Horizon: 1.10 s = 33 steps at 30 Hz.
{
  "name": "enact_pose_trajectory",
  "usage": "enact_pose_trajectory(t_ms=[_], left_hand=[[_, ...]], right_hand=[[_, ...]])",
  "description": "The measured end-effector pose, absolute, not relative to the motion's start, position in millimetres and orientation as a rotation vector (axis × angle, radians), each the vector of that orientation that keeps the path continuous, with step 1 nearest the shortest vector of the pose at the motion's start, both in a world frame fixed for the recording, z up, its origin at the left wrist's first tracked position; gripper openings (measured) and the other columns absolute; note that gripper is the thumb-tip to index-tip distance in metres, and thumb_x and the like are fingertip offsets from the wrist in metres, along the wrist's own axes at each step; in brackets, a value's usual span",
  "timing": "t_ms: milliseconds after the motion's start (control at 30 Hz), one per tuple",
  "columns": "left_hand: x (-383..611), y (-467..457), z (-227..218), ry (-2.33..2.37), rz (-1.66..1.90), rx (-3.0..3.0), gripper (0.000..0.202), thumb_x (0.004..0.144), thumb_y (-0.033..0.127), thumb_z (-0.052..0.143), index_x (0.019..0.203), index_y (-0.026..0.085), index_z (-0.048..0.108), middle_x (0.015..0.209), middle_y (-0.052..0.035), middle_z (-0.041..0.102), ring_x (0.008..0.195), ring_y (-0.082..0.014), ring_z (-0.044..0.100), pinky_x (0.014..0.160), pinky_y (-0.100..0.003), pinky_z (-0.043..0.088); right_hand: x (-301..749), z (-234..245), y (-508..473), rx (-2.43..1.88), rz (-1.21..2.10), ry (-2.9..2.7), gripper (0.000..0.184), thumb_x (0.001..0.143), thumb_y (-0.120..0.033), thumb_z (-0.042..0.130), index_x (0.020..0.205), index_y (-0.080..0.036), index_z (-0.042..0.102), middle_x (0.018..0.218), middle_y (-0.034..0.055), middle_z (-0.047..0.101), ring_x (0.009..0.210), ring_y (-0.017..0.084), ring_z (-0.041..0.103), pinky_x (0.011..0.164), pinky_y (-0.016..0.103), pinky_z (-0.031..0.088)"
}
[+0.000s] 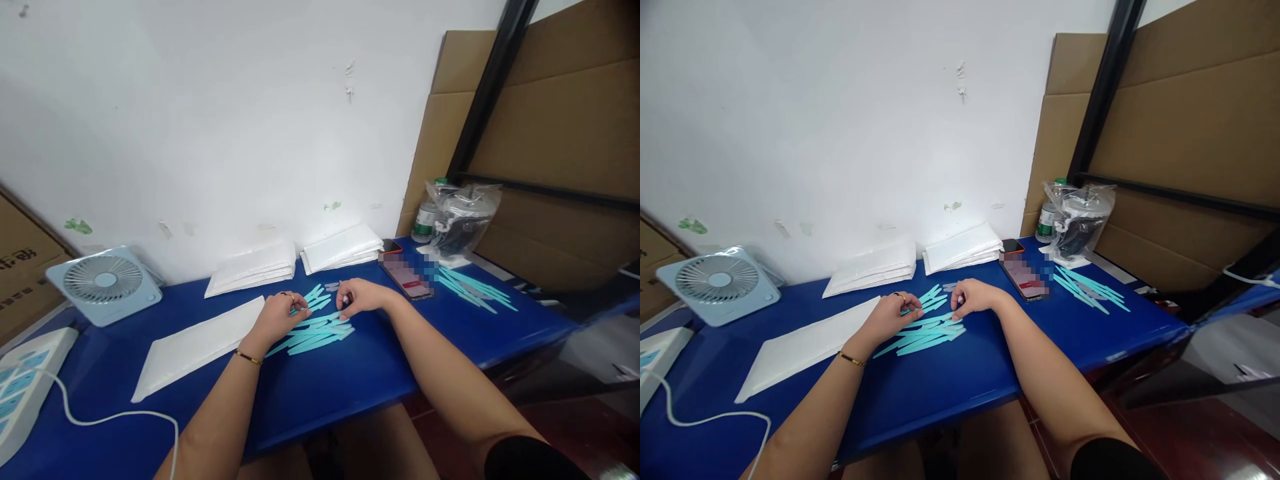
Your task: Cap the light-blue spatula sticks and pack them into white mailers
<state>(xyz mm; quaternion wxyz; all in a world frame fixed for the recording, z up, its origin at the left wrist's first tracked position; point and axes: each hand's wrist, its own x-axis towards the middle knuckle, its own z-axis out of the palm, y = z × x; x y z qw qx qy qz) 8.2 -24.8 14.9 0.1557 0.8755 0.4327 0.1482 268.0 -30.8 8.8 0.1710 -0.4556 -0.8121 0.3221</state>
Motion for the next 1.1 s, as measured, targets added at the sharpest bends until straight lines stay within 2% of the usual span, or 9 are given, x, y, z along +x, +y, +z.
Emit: enact_pose_trajectory(t_ms=[100, 267, 433, 567, 700, 800, 1000, 1100], left_hand=[[11, -30, 15, 1.105, 0.384, 2.494, 0.029, 0.078, 0.049, 0.055, 0.084, 0.023, 0.066, 0.083, -0.0009, 0.065, 0.080, -0.0176, 0.059, 0.066, -0.025, 0.039], [13, -28, 13, 1.132, 0.373, 2.490, 0.023, 0.081, 0.041, 0.052, 0.078, 0.023, 0.067, 0.076, 0.0004, 0.065, 0.068, -0.0145, 0.057, 0.063, -0.025, 0.038], [7, -21, 15, 1.345, 0.439, 2.581, 0.019, 0.082, 0.035, 0.052, 0.077, 0.023, 0.066, 0.078, -0.0005, 0.066, 0.076, -0.0171, 0.058, 0.065, -0.027, 0.036], [2, -21, 17, 1.387, 0.455, 2.528, 0.020, 0.079, 0.040, 0.056, 0.087, 0.024, 0.065, 0.083, -0.0001, 0.065, 0.080, -0.0171, 0.058, 0.066, -0.027, 0.037], [6, -27, 19, 1.223, 0.352, 2.578, 0.024, 0.074, 0.046, 0.061, 0.083, 0.024, 0.067, 0.084, -0.0005, 0.065, 0.082, -0.0184, 0.058, 0.071, -0.028, 0.037], [10, -30, 18, 1.210, 0.279, 2.594, 0.021, 0.074, 0.043, 0.061, 0.078, 0.023, 0.067, 0.082, -0.0014, 0.066, 0.082, -0.0192, 0.059, 0.075, -0.029, 0.037], [6, -24, 17, 1.314, 0.306, 2.574, 0.017, 0.077, 0.036, 0.058, 0.072, 0.022, 0.065, 0.077, -0.0007, 0.067, 0.075, -0.0177, 0.059, 0.072, -0.029, 0.036], [-3, -19, 19, 1.425, 0.365, 2.535, 0.016, 0.077, 0.036, 0.058, 0.074, 0.022, 0.065, 0.076, -0.0001, 0.066, 0.074, -0.0176, 0.059, 0.068, -0.028, 0.036]], right_hand=[[262, 7, -31, -1.258, 0.947, -2.325, 0.030, 0.060, -0.045, 0.075, 0.073, -0.018, 0.072, 0.070, 0.0016, 0.059, 0.062, 0.013, 0.053, 0.054, 0.022, 0.035], [262, 5, -28, -1.308, 0.892, -2.155, 0.028, 0.063, -0.042, 0.073, 0.074, -0.016, 0.070, 0.064, -0.0007, 0.057, 0.057, 0.011, 0.049, 0.052, 0.021, 0.034], [274, 3, -23, -1.446, 0.817, -1.999, 0.030, 0.062, -0.042, 0.074, 0.072, -0.014, 0.069, 0.062, 0.0007, 0.060, 0.056, 0.012, 0.050, 0.053, 0.022, 0.035], [278, 3, -23, -1.491, 0.673, -1.979, 0.033, 0.058, -0.043, 0.076, 0.076, -0.015, 0.070, 0.067, 0.0007, 0.062, 0.059, 0.012, 0.050, 0.055, 0.023, 0.036], [271, 5, -29, -1.355, 0.795, -2.180, 0.027, 0.060, -0.041, 0.075, 0.075, -0.018, 0.071, 0.076, 0.0011, 0.061, 0.067, 0.014, 0.054, 0.058, 0.023, 0.038], [265, 5, -32, -1.357, 0.851, -2.241, 0.025, 0.058, -0.037, 0.076, 0.073, -0.018, 0.070, 0.075, 0.0008, 0.059, 0.068, 0.014, 0.054, 0.058, 0.023, 0.039], [273, 4, -28, -1.359, 0.778, -2.177, 0.022, 0.064, -0.037, 0.072, 0.072, -0.017, 0.067, 0.077, 0.0009, 0.059, 0.066, 0.013, 0.051, 0.057, 0.023, 0.038], [281, 2, -25, -1.448, 0.727, -2.056, 0.021, 0.067, -0.036, 0.069, 0.075, -0.016, 0.067, 0.071, 0.0008, 0.060, 0.062, 0.012, 0.051, 0.056, 0.023, 0.037]])
